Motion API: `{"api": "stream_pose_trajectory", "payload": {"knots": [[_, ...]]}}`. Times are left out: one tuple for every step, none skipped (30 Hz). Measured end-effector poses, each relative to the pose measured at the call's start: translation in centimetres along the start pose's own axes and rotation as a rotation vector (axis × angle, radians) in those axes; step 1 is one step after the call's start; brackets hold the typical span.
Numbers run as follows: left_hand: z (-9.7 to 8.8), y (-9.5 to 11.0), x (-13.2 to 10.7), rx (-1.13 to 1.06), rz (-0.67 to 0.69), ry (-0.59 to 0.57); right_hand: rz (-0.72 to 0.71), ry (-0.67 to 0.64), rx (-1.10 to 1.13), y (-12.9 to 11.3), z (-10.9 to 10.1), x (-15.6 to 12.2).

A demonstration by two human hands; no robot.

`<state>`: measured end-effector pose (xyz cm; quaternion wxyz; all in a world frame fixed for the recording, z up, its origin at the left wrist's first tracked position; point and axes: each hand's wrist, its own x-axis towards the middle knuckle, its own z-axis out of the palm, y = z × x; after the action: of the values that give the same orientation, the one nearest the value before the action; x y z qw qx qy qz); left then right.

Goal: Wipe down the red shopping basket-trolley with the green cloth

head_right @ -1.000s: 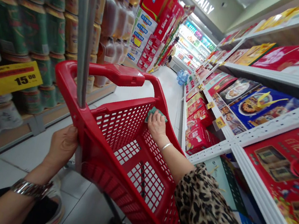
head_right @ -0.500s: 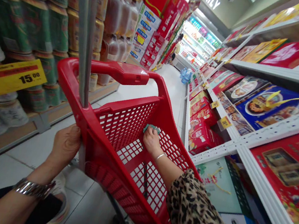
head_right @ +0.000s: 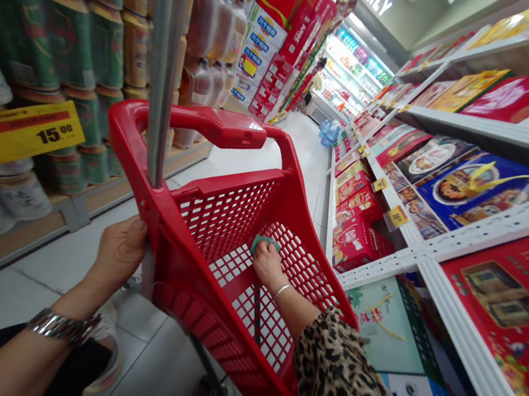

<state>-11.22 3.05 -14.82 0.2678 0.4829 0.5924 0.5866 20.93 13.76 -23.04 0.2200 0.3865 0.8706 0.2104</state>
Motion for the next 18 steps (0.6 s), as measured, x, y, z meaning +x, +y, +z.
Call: {"api": "stream_pose_trajectory", "payload": {"knots": [[0.0,0.0,0.0,-0.004,-0.001,0.003,-0.007,-0.007,0.000,0.0,0.0,-0.4],[0.0,0.0,0.0,-0.008,-0.002,0.005,-0.014,-0.012,0.000,0.0,0.0,-0.8],[0.1,0.1,0.0,-0.012,-0.002,0.006,-0.019,-0.018,-0.002,0.0,0.0,-1.3],[0.1,0.0,0.0,-0.014,-0.001,0.005,-0.025,-0.023,-0.004,0.0,-0.1,-1.8],[0.1,0.0,0.0,-0.016,0.002,0.003,-0.032,-0.031,-0.005,0.0,-0.1,-2.2],[0.1,0.0,0.0,-0.017,0.005,0.001,-0.039,-0.040,-0.006,0.1,-0.1,-2.7],[0.1,0.0,0.0,-0.015,0.008,0.000,-0.046,-0.050,-0.006,0.1,-0.2,-3.1],[0.0,-0.1,0.0,-0.013,0.011,-0.001,-0.053,-0.060,-0.006,0.1,-0.3,-3.6],[0.0,-0.1,0.0,-0.010,0.014,0.000,-0.058,-0.071,-0.005,0.2,-0.3,-4.0],[0.0,-0.2,0.0,-0.008,0.015,-0.001,-0.061,-0.080,-0.003,0.2,-0.4,-4.4],[0.0,-0.2,0.0,-0.007,0.017,0.000,-0.064,-0.089,-0.001,0.3,-0.4,-4.9],[0.0,-0.3,0.0,-0.007,0.018,0.001,-0.066,-0.099,0.003,0.4,-0.5,-5.3],[0.1,-0.3,0.1,-0.009,0.018,0.003,-0.068,-0.110,0.007,0.5,-0.6,-5.8],[0.1,-0.3,0.1,-0.012,0.019,0.007,-0.071,-0.122,0.013,0.6,-0.7,-6.3],[0.1,-0.4,0.2,-0.014,0.022,0.010,-0.074,-0.133,0.019,0.8,-0.9,-6.9],[0.1,-0.4,0.2,-0.015,0.025,0.013,-0.076,-0.144,0.025,0.9,-1.1,-7.5],[0.1,-0.4,0.2,-0.014,0.028,0.014,-0.077,-0.158,0.033,1.1,-1.4,-8.2],[0.1,-0.5,0.3,-0.011,0.029,0.014,-0.075,-0.175,0.046,1.3,-1.7,-8.9]]}}
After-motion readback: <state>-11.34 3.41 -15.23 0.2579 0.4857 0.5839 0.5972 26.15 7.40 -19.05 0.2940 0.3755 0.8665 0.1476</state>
